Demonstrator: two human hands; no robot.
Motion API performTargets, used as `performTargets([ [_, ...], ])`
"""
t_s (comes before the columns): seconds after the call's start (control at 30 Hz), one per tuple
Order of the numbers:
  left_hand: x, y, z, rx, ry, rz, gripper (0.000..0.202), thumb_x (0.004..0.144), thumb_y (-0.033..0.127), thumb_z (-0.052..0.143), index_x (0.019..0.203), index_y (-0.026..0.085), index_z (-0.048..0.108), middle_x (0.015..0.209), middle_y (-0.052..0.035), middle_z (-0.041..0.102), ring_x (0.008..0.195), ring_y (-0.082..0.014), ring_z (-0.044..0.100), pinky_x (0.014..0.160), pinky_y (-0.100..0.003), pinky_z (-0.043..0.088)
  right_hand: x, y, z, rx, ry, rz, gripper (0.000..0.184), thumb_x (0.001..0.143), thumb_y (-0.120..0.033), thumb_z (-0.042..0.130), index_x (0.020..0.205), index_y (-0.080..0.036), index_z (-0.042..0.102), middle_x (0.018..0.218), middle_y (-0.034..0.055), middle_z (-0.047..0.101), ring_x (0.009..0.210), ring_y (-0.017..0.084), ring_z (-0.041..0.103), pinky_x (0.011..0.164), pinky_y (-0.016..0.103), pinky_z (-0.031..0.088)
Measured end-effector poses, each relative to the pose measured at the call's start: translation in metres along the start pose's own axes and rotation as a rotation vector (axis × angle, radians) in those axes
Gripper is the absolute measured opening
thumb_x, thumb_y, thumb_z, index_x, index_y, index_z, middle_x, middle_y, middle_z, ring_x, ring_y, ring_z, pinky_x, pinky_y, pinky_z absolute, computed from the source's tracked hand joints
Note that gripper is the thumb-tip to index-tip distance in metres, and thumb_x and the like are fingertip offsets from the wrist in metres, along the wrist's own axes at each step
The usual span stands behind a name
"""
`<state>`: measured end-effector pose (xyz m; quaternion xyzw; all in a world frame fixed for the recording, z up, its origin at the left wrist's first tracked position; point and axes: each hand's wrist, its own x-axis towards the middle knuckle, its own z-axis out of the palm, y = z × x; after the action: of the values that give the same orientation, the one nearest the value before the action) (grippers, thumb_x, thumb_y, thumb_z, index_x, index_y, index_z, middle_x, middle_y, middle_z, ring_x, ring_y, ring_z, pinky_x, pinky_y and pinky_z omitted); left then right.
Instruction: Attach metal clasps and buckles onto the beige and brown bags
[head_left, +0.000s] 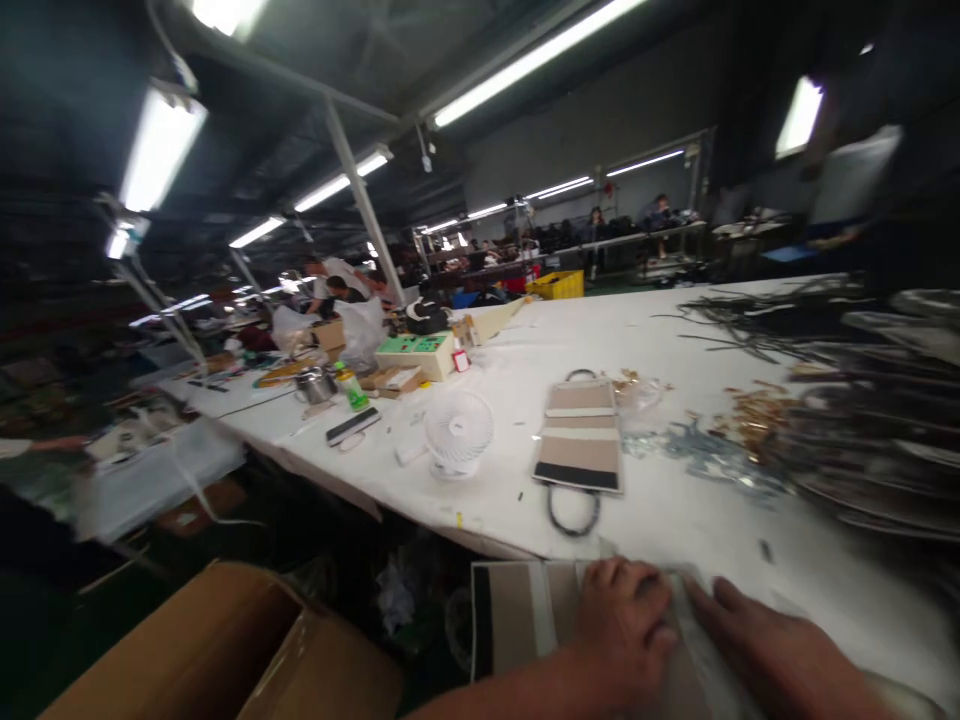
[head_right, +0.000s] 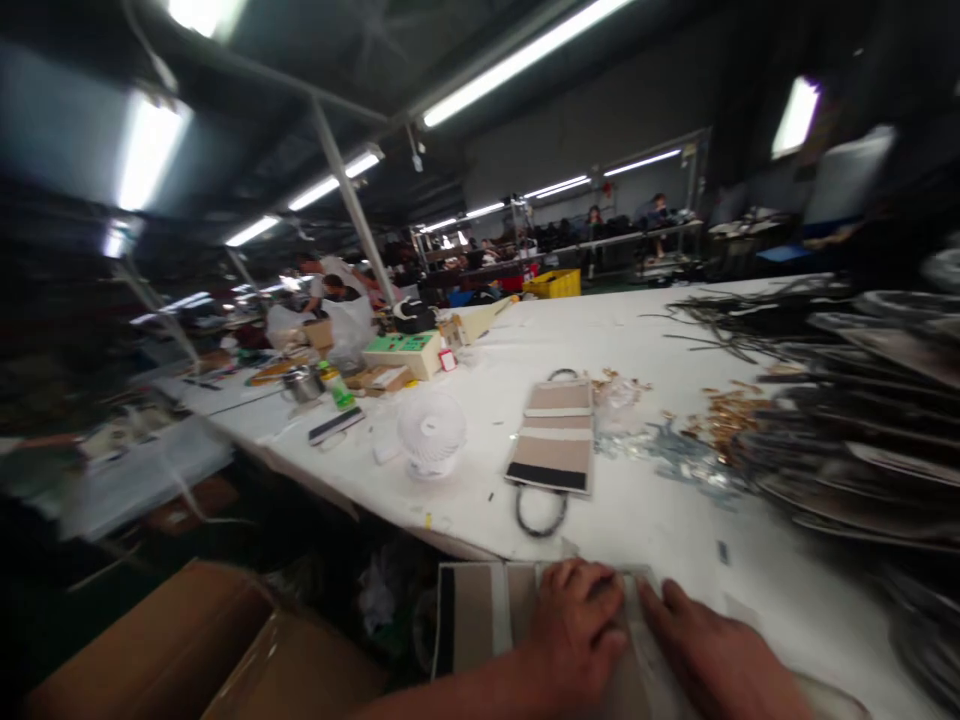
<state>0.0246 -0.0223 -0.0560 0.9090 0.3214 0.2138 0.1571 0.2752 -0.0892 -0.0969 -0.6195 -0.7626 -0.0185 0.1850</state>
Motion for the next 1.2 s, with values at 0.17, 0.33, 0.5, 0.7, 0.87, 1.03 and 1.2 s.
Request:
performTargets([
  [0.17, 0.01, 0.006, -0.015, 0.006, -0.028, 0.006, 0.054, 0.102, 0.04, 0.063, 0.155, 0.03, 0.055, 0.153, -0.0049, 0.061, 0.135, -0.0293, 0.054, 0.121, -0.051, 0.045, 0.032, -0.012, -0.052, 0.072, -0.192, 0.118, 0.044, 0.109, -0.028, 0.043, 0.14, -0.035, 0.074, 0.113, 0.006, 0.076, 0.087, 0.026, 0.079, 0.074, 0.033, 0.06],
  [0.33, 0.011, 0.007, -0.012, -0.027, -0.026, 0.007, 0.053, 0.1, 0.035, 0.063, 0.152, 0.026, 0.058, 0.155, -0.0046, 0.061, 0.137, -0.0295, 0.053, 0.121, -0.053, 0.045, 0.049, 0.047, -0.069, 0.166, -0.043, 0.46, 0.041, 0.106, -0.045, 0.055, 0.134, -0.027, 0.079, 0.129, 0.0078, 0.075, 0.111, 0.029, 0.074, 0.097, 0.036, 0.056],
  [0.5, 0.012, 0.004, -0.01, -0.059, -0.023, 0.006, 0.053, 0.102, 0.036, 0.06, 0.154, 0.024, 0.057, 0.156, -0.0054, 0.061, 0.14, -0.0294, 0.051, 0.124, -0.052, 0.041, 0.056, 0.098, -0.066, 0.091, -0.162, 0.593, 0.046, 0.098, -0.039, 0.064, 0.137, -0.018, 0.079, 0.122, 0.0148, 0.078, 0.109, 0.033, 0.074, 0.094, 0.037, 0.056],
  [0.7, 0.012, 0.004, -0.007, -0.055, -0.027, 0.014, 0.053, 0.105, 0.041, 0.06, 0.155, 0.023, 0.057, 0.157, -0.0054, 0.061, 0.142, -0.0294, 0.051, 0.126, -0.05, 0.038, 0.061, 0.096, -0.069, 0.096, -0.187, 0.615, 0.035, 0.093, -0.037, 0.067, 0.117, -0.019, 0.086, 0.115, 0.0143, 0.08, 0.103, 0.033, 0.075, 0.091, 0.037, 0.055],
  [0.87, 0.013, 0.006, -0.008, -0.043, -0.028, 0.009, 0.05, 0.106, 0.039, 0.061, 0.152, 0.022, 0.058, 0.155, -0.0047, 0.062, 0.14, -0.0284, 0.052, 0.123, -0.048, 0.04, 0.068, 0.086, -0.092, 0.135, -0.173, 0.65, 0.027, 0.087, -0.038, 0.069, 0.097, -0.019, 0.085, 0.091, 0.0094, 0.081, 0.087, 0.031, 0.075, 0.079, 0.036, 0.053],
  [1.03, 0.013, 0.008, -0.009, -0.061, -0.004, 0.009, 0.046, 0.106, 0.038, 0.061, 0.149, 0.022, 0.061, 0.152, -0.0047, 0.065, 0.138, -0.0275, 0.054, 0.122, -0.048, 0.042, 0.075, 0.032, -0.116, 0.416, -0.174, 0.72, 0.042, 0.083, -0.055, 0.069, 0.098, -0.018, 0.083, 0.059, 0.0035, 0.067, 0.056, 0.023, 0.063, 0.058, 0.033, 0.047],
  [1.2, 0.013, 0.011, -0.007, -0.102, 0.031, -0.042, 0.048, 0.104, 0.038, 0.062, 0.149, 0.022, 0.061, 0.15, -0.006, 0.066, 0.138, -0.0281, 0.055, 0.123, -0.048, 0.041, 0.084, -0.026, -0.104, 0.742, -0.281, 0.685, 0.039, 0.073, -0.053, 0.074, 0.087, -0.017, 0.079, 0.056, 0.0031, 0.063, 0.049, 0.017, 0.054, 0.048, 0.028, 0.039],
])
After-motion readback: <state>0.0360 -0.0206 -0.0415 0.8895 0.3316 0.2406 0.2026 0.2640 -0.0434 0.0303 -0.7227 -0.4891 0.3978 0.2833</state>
